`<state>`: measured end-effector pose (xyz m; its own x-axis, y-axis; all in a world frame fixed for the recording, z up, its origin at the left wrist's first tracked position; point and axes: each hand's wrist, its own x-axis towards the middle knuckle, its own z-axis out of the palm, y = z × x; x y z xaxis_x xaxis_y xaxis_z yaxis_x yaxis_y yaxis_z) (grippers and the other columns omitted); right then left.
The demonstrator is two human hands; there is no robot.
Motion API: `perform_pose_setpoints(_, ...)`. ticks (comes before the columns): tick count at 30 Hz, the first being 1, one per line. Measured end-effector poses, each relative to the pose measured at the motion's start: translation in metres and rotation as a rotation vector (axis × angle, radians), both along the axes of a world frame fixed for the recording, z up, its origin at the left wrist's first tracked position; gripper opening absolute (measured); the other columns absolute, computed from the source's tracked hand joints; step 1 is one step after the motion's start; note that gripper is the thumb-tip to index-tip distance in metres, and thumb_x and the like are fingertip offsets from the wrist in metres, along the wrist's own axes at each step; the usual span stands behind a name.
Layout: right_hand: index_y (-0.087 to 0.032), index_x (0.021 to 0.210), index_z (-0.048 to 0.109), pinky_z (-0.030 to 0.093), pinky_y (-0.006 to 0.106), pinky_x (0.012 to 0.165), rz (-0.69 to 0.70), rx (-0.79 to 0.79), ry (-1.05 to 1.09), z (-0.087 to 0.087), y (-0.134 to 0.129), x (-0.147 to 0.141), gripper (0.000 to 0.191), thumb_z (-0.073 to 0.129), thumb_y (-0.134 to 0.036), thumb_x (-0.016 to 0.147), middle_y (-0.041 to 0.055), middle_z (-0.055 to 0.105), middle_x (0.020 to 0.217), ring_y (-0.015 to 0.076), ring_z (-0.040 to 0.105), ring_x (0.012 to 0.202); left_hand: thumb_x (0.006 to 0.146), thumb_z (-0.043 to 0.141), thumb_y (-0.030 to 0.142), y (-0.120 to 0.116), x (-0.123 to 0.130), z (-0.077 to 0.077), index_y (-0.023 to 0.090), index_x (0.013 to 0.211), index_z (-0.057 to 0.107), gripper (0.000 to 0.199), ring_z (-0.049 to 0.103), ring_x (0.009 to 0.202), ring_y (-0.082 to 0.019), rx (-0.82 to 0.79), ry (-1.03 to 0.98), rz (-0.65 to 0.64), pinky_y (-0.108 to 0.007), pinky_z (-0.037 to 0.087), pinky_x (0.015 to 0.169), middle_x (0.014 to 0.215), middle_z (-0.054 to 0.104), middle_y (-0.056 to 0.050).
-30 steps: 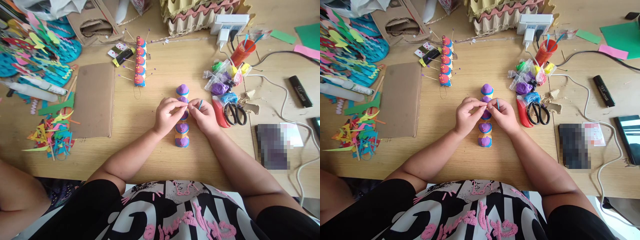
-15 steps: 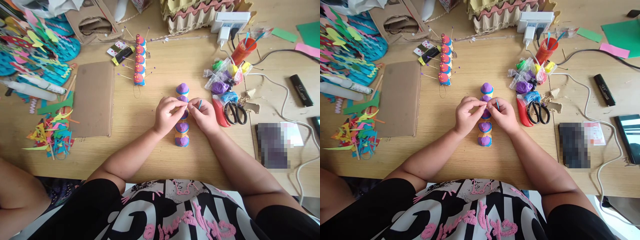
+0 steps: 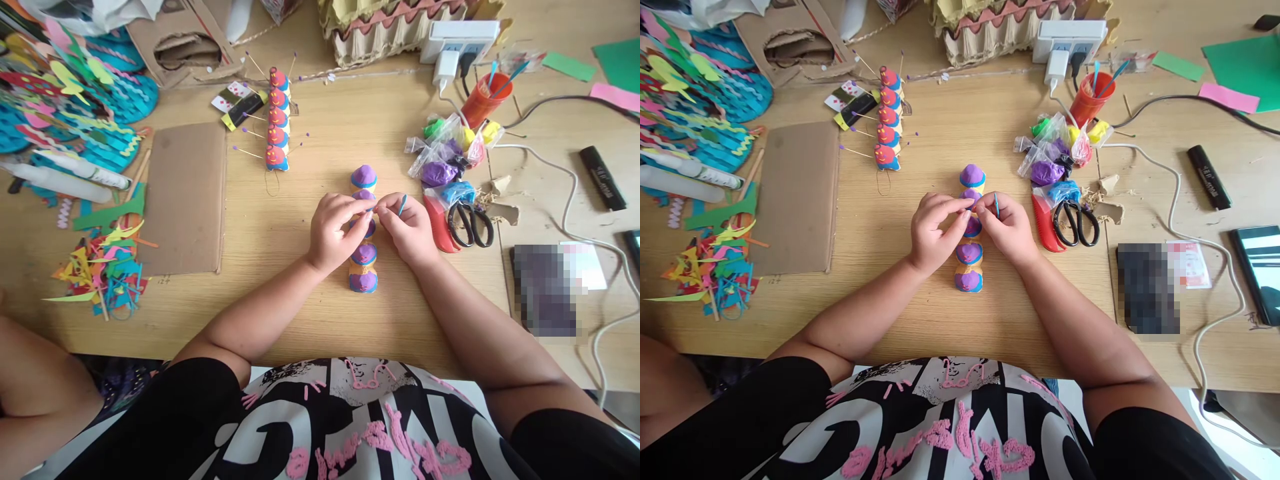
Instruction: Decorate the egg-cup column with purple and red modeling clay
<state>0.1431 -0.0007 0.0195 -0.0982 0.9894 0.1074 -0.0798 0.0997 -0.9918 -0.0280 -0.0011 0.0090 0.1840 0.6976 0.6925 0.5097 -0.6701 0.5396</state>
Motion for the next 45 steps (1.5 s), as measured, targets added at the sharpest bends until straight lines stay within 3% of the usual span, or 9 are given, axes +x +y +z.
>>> perform_pose_setpoints(8, -0.022, 0.079, 0.064, 0.036, 0.028, 0.060, -0.007, -0.022, 0.055, -0.0011, 0.0003, -0.0005, 0.052, 0.082, -0.071, 0.079, -0.0046, 0.049, 0.064, 0.0109, 0.038, 0.060, 0.106, 0.060, 0.026, -0.0013, -0.0001, -0.0028, 0.025, 0.117, 0.078, 0.021, 0.067, 0.092, -0.016, 0.031, 0.017, -0.023, -0.033, 0.053, 0.091, 0.096, 0.077, -0.002)
perform_pose_setpoints(14, -0.023, 0.078, 0.064, 0.035, 0.029, 0.059, 0.000, -0.027, 0.057, -0.0014, 0.0008, -0.0006, 0.053, 0.083, -0.072, 0.078, -0.0042, 0.048, 0.063, 0.0112, 0.037, 0.058, 0.107, 0.057, 0.030, -0.0008, -0.0012, -0.0034, 0.025, 0.118, 0.079, 0.025, 0.068, 0.095, -0.017, -0.062, 0.048, -0.017, -0.035, 0.053, 0.092, 0.098, 0.077, -0.004)
perform_pose_setpoints(38, -0.023, 0.080, 0.065, 0.038, 0.030, 0.060, 0.006, -0.017, 0.064, -0.0039, 0.0022, -0.0004, 0.051, 0.083, -0.070, 0.079, -0.0038, 0.049, 0.064, 0.0121, 0.040, 0.060, 0.107, 0.058, 0.030, -0.0028, 0.0004, -0.0013, 0.024, 0.115, 0.078, 0.023, 0.070, 0.094, -0.017, -0.057, 0.021, 0.001, -0.036, 0.056, 0.091, 0.100, 0.080, -0.005)
perform_pose_setpoints(45, -0.023, 0.078, 0.066, 0.042, 0.030, 0.063, -0.006, -0.014, 0.021, -0.0043, 0.0021, 0.0005, 0.051, 0.082, -0.071, 0.078, -0.0019, 0.056, 0.068, 0.0132, 0.045, 0.063, 0.107, 0.058, 0.031, -0.0021, 0.0002, -0.0030, 0.025, 0.117, 0.078, 0.023, 0.070, 0.095, -0.018, -0.074, 0.023, -0.003, -0.038, 0.056, 0.091, 0.101, 0.080, -0.005)
